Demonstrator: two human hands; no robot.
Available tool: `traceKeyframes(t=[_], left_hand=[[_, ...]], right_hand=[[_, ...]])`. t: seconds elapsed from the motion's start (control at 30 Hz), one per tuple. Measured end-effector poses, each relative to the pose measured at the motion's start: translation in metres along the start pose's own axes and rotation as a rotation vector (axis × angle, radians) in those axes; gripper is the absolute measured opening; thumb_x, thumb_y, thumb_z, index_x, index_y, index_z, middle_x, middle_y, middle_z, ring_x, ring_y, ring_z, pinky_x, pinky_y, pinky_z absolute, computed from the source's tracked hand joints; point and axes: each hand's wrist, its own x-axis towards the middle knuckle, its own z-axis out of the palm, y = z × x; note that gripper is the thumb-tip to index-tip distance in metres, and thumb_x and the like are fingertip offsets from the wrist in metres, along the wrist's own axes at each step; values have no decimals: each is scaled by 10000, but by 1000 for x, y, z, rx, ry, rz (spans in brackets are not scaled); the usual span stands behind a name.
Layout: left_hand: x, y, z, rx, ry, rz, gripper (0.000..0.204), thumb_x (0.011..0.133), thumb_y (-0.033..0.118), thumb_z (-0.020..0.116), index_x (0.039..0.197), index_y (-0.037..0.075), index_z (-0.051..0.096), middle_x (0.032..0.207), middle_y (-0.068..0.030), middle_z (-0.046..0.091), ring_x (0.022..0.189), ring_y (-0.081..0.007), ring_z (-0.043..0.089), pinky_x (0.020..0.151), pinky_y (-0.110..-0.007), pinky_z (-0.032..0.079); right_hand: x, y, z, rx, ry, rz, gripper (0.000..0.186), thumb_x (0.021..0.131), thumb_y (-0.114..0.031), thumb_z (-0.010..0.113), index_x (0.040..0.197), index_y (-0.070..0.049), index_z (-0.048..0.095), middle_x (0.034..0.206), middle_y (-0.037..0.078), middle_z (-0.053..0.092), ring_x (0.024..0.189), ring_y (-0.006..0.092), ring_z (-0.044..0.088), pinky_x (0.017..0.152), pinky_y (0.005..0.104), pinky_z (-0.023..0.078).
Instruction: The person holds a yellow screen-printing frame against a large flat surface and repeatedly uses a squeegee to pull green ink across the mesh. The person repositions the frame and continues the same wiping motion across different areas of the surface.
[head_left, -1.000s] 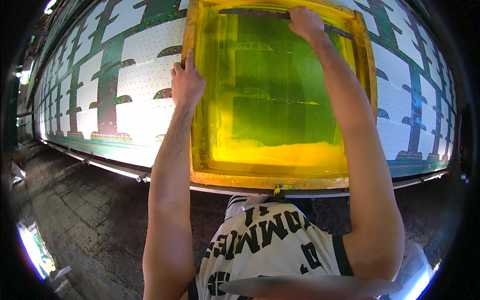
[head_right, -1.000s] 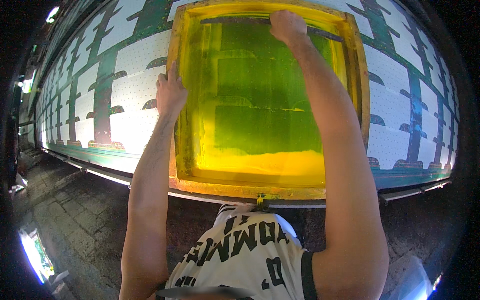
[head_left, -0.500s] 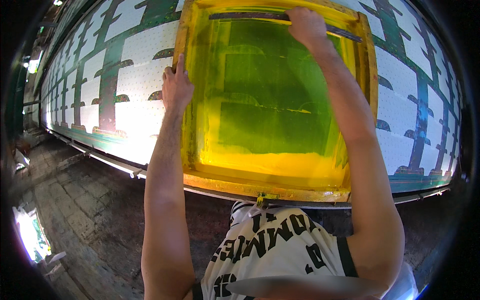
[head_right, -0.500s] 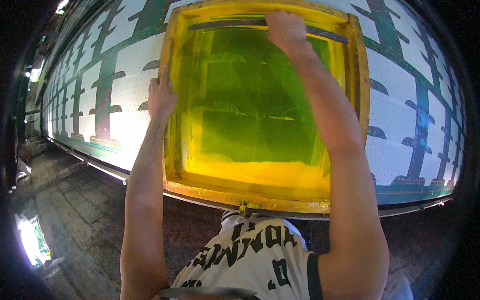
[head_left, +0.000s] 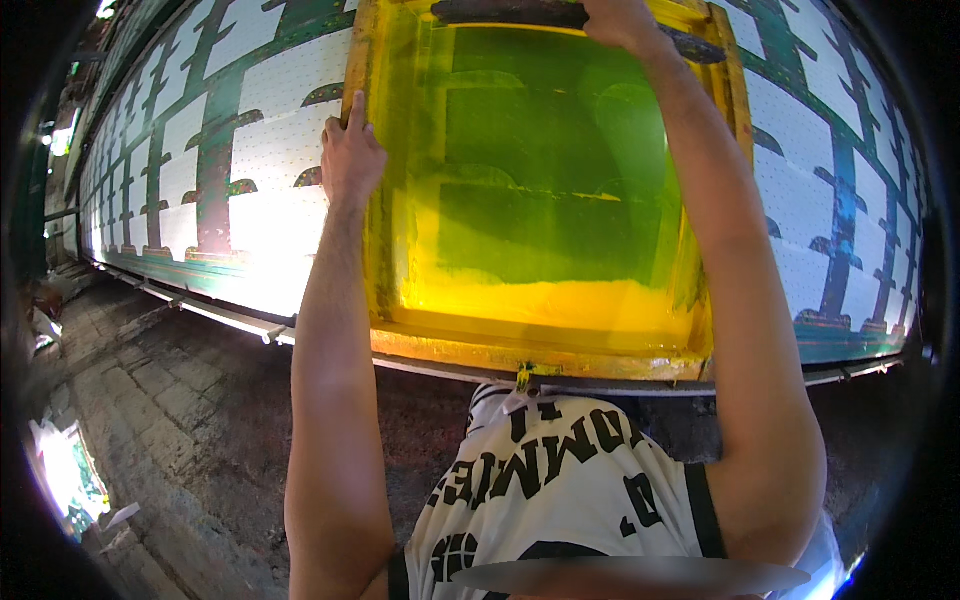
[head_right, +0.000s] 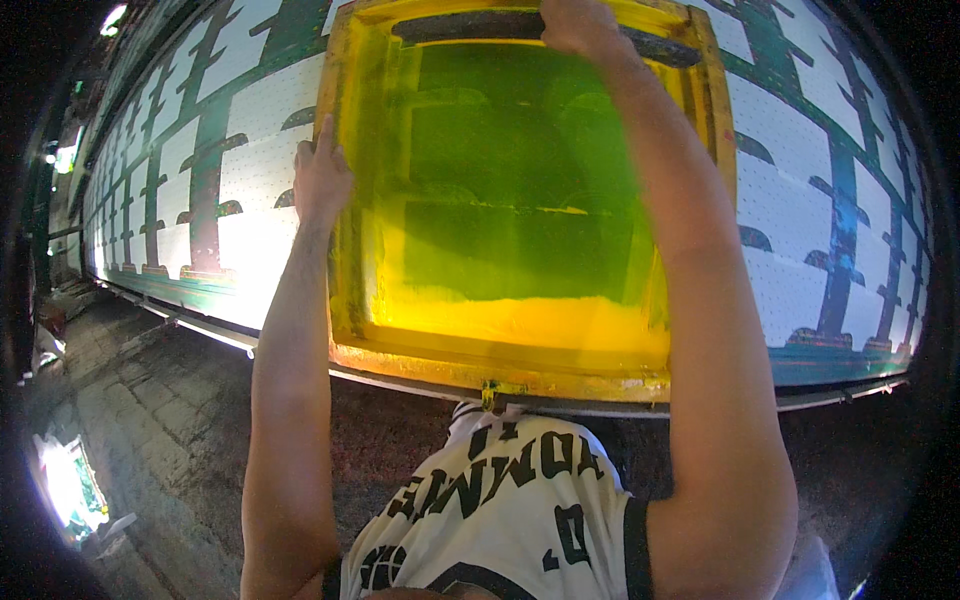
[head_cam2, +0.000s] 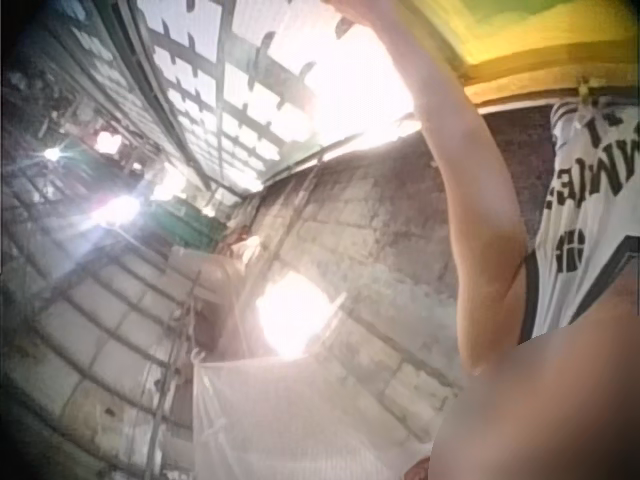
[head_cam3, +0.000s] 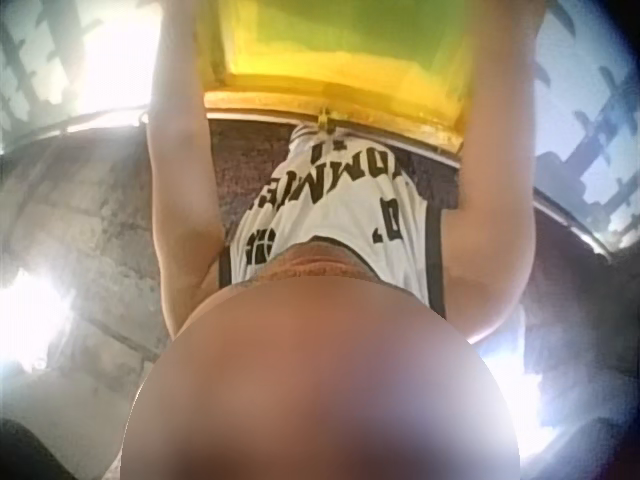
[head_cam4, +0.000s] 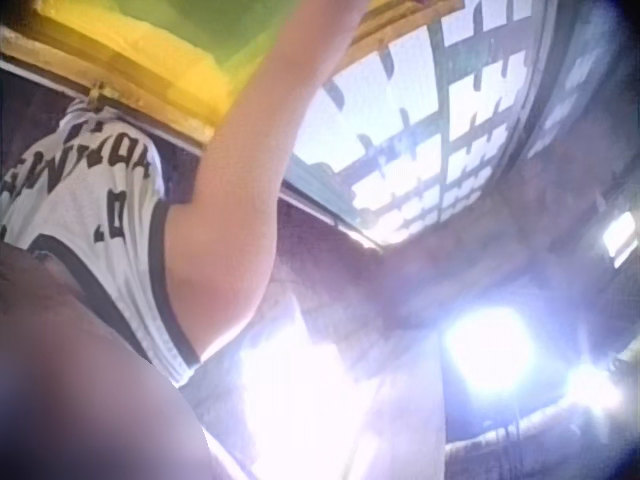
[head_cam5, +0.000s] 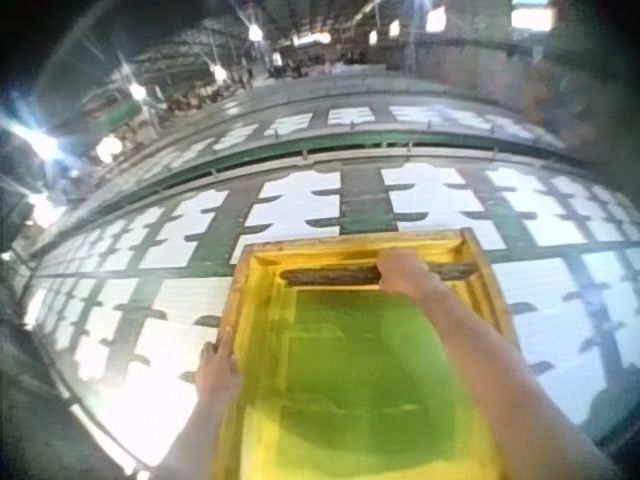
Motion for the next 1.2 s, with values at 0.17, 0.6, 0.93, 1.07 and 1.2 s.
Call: traceKeyframes(t=[0.17, 0.6, 0.93, 1.07, 1.2], left_hand=[[1, -7, 5, -16, 26, 23, 604, 1155, 276, 487, 1741, 276, 341, 1463, -241, 539, 1378, -398, 567, 1076, -539, 572], [4, -19, 13, -50, 91, 92, 653, 1123, 322, 477, 1753, 281, 309, 1500, -275, 528, 1382, -437, 577, 1125, -569, 532], [8, -26, 24, -68, 148, 116, 604, 1144, 350, 454, 1737, 288, 351, 1599, -286, 482, 1459, -429, 530, 1129, -549, 542], [8, -22, 23, -47, 142, 102, 595, 1151, 354, 437, 1737, 298, 348, 1612, -270, 471, 1468, -424, 523, 1162, -543, 515], [10, -18, 19, -27, 69, 67, 603, 1158, 360, 421, 1749, 310, 313, 1633, -269, 450, 1494, -431, 497, 1183, -548, 493]], right_hand=[[-90, -38, -6, 43, -67, -31, 284, 926, -191, 762, 1162, -37, 797, 1106, 199, 812, 1064, 391, 803, 950, 559, 653], [-393, -159, 13, 187, -41, -20, 264, 841, -92, 734, 1095, -83, 805, 994, 145, 761, 973, 362, 773, 795, 502, 643], [-422, -175, 3, 144, -173, 55, 458, 829, 4, 707, 1247, -146, 819, 1127, 97, 792, 1042, 316, 769, 874, 458, 639], [-425, -168, 3, 199, -119, -4, 314, 846, -36, 709, 1120, -129, 832, 1015, 117, 792, 957, 342, 784, 827, 476, 641], [-444, -176, 1, 271, -90, -61, 232, 850, -127, 765, 1068, -54, 797, 1012, 170, 767, 1007, 388, 768, 855, 488, 635]])
